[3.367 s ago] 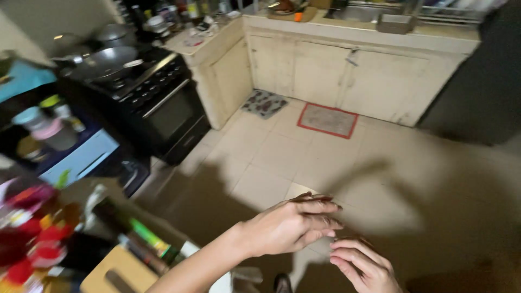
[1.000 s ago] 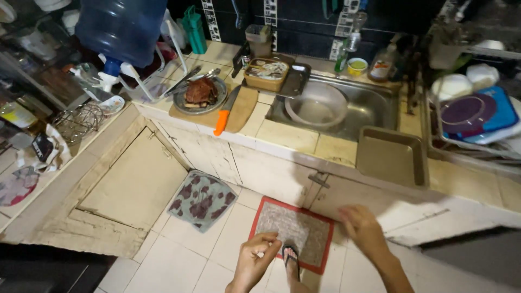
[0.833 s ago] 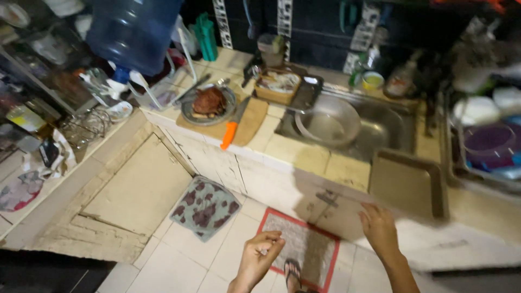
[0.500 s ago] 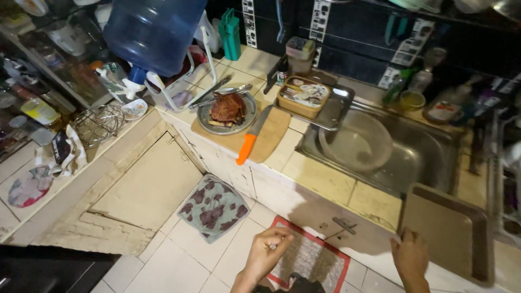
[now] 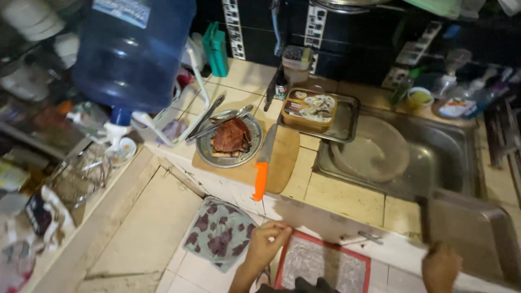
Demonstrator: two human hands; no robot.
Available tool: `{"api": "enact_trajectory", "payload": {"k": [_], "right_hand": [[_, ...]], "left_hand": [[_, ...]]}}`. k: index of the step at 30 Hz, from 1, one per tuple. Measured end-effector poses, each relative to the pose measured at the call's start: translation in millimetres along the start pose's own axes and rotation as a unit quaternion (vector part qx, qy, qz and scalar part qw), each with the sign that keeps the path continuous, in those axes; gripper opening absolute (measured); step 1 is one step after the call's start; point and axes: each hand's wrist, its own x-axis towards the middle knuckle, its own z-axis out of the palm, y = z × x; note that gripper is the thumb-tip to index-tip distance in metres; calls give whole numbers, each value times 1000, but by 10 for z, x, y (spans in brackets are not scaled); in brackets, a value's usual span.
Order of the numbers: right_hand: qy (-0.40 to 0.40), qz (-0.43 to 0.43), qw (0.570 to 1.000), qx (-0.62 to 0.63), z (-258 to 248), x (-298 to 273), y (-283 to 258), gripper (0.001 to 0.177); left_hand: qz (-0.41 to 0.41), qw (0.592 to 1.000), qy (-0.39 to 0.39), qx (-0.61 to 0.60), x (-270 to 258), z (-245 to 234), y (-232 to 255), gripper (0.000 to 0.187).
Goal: The recorder is setting a dining table by retrieving plates and cutlery from the kitchen and arranging them on the table.
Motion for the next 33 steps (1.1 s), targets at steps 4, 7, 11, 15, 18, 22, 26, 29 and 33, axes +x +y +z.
{"api": "enact_trajectory", "payload": {"k": [4, 7, 11, 15, 18, 22, 26, 29, 33], "right_hand": [[19, 8, 999, 26, -282, -258, -867, 5], [23, 13, 992, 125, -498, -274, -1562, 8], [41, -22, 974, 220, -713, -372, -2262, 31], [19, -19, 980, 199, -889, -341, -2740, 34], [3, -27, 979, 203, -996, -364, -2885, 41], [39, -27, 979, 198, -1173, -353, -3026, 33], [26, -24, 985, 168, -1029, -488, -3063, 27], [14, -25, 983, 182, -1110, -538, -3113, 29], [26, -30, 977, 210, -1203, -615, -3175, 23]], "left_hand": [[-36, 998, -32, -40, 203, -362, -221, 33], [-22, 998, -52, -22, 368, -578, -310, 32], [-14, 997, -77, -15, 444, -640, -513, 34], [-15, 993, -100, -63, 519, -499, -625, 28], [-147, 980, -126, -41, 533, -212, -914, 36], [-184, 948, -224, -129, 731, 444, -1187, 26], [-181, 928, -251, -210, 952, 1086, -1290, 38], [-167, 954, -219, -117, 1067, 1341, -1129, 47], [-70, 984, -158, -53, 1084, 1573, -1416, 54]]}}
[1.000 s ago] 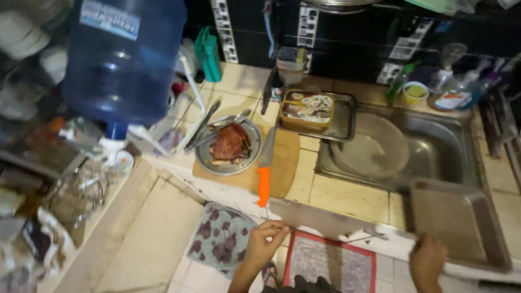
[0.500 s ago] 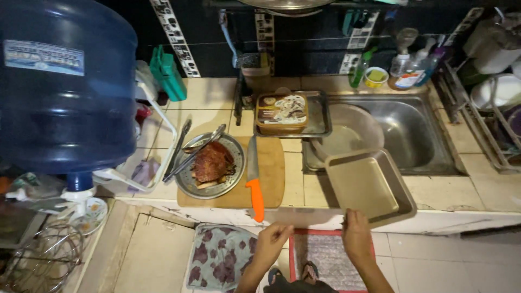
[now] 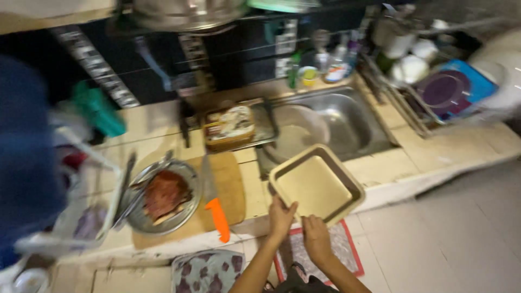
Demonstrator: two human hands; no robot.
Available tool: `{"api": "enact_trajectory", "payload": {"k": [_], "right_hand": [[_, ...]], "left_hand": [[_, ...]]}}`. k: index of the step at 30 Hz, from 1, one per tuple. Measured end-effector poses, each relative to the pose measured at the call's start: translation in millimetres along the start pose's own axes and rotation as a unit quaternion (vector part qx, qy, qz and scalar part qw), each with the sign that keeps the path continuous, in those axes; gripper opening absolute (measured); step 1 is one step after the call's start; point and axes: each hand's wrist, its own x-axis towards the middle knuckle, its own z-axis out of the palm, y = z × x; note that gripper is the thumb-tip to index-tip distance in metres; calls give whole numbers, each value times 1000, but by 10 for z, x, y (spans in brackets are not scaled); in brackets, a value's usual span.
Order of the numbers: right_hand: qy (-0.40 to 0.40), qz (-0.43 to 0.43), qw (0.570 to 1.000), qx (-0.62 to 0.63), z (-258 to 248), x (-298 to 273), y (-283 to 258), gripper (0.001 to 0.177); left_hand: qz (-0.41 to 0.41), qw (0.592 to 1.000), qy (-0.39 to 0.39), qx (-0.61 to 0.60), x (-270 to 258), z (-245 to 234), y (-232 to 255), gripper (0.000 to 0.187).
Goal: The recorder is setting a dining table by retrieving plates and cutlery from the kitchen and arranging them on the table.
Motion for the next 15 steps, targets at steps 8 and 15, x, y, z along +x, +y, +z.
{"api": "enact_trajectory", "payload": {"k": [8, 15], "right_hand": [[6, -66, 998, -19, -246, 88, -65, 29], [-12, -107, 993, -56, -406, 143, 47, 19]], "left_hand": [[-119, 987, -68, 81, 213, -93, 141, 63], [-95, 981, -26, 169, 377, -397, 361, 68]]}}
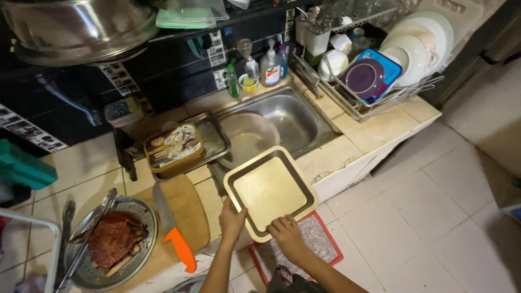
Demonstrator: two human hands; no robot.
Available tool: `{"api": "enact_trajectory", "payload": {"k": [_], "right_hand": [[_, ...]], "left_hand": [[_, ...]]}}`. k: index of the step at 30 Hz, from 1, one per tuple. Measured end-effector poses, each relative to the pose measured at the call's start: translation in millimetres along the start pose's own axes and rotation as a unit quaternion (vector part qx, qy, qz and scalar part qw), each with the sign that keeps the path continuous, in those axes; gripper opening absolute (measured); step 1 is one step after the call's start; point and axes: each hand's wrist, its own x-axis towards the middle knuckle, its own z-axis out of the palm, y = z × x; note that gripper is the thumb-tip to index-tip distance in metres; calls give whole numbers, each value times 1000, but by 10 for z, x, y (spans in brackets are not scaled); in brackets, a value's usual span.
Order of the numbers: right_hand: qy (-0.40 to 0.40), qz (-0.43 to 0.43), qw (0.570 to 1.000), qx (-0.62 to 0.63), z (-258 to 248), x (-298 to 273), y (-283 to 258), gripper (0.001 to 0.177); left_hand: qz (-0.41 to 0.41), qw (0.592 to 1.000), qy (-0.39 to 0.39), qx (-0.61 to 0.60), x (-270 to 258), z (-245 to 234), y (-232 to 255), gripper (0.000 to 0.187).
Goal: The recorder is setting a dining table by retrieving plates and cutlery from the kitchen and arranging them on the table.
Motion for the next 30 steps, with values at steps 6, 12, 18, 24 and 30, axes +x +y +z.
{"api": "enact_trajectory", "payload": {"k": [6, 12, 18, 24, 30], "right_hand": [[-32, 34, 999, -13, 102, -106, 358, 23], [-13, 15, 1000, -7, 67, -29, 461, 20], [-12, 15, 999, 30, 104, -35, 513, 19], [-50, 43, 997, 26, 296, -93, 589, 24], [-75, 29, 996, 45, 343, -81, 628, 49]], "left_hand": [[-34, 999, -8, 30, 44, -216, 82, 60], [-81, 997, -5, -6, 71, -211, -26, 62], [-126, 991, -19, -31, 76, -188, -70, 64], [-105, 994, -3, -18, 156, -158, -164, 58], [-110, 989, -14, -99, 191, -277, -120, 62]]}}
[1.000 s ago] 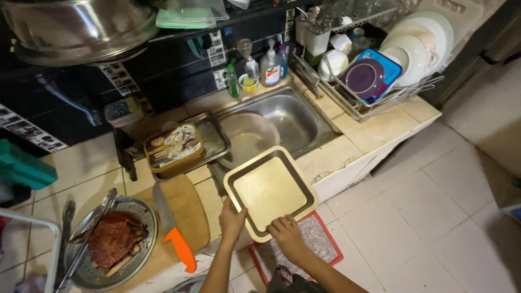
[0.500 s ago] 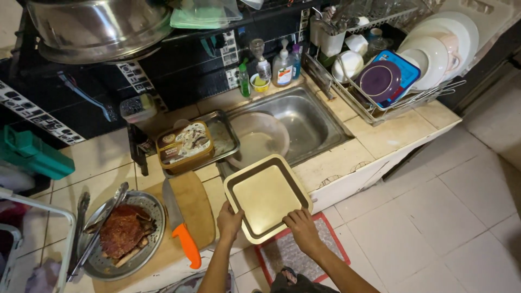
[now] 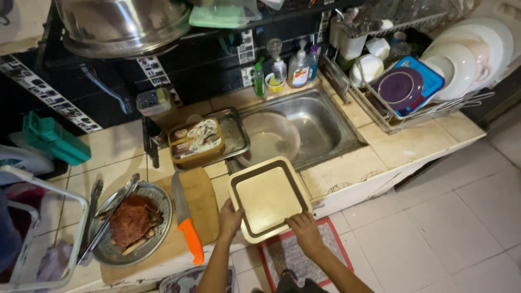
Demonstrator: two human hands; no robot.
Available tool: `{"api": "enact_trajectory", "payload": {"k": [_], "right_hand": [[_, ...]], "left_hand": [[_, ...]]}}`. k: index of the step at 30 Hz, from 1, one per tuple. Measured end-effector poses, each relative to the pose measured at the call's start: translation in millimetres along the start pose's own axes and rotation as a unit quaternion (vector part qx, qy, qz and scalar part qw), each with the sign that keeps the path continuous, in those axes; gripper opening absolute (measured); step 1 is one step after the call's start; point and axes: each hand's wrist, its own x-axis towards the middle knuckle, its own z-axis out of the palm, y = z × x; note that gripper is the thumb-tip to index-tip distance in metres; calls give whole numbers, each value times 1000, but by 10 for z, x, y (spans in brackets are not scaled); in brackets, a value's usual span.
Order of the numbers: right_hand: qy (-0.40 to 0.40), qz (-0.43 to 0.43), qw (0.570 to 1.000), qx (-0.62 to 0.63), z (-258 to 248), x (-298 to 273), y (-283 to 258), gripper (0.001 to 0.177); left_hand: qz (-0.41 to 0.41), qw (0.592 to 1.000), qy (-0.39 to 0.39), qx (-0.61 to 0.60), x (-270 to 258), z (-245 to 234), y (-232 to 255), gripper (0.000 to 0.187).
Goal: The recorder is setting a dining table by retrieving plates and cutlery from the kitchen and arranging them on the table.
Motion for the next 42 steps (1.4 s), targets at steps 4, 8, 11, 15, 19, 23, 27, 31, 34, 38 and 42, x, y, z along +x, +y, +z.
{"api": "enact_trajectory", "payload": {"k": [4, 8, 11, 15, 19, 23, 27, 31, 34, 38, 42], "right_hand": [[67, -33, 997, 30, 56, -35, -25, 35], [-9, 1, 999, 37, 16, -110, -160, 53], [7, 15, 999, 51, -56, -202, -286, 42], [95, 23, 995, 14, 168, -485, -355, 34], [6, 105, 993, 51, 171, -872, -408, 47], [26, 169, 985, 30, 133, -1317, -429, 57], [52, 265, 963, 5, -37, -1749, -324, 60], [81, 354, 929, -70, -251, -2190, -34, 48], [127, 391, 908, -77, -375, -2505, 327, 36], [171, 402, 893, -110, -739, -2913, 807, 29], [189, 403, 882, -156, -1430, -3324, 1355, 30]], "left_hand": [[11, 997, 24, 69, 94, -88, -170, 56], [-10, 998, 35, 41, 117, -196, -216, 57], [-12, 1000, 20, -11, 213, -203, -321, 59], [-6, 995, 17, 99, 530, -276, -654, 61], [29, 992, -11, 124, 634, -335, -677, 50], [-37, 983, 6, 178, 583, -396, -553, 65], [76, 988, 91, 102, 1113, -261, -1123, 44], [413, 831, 251, 278, 498, 202, -400, 70], [523, 754, 196, 346, -164, 932, 273, 55], [554, 819, 7, 148, -1186, 2194, 704, 41], [587, 796, -114, 94, -1895, 3575, 751, 41]]}}
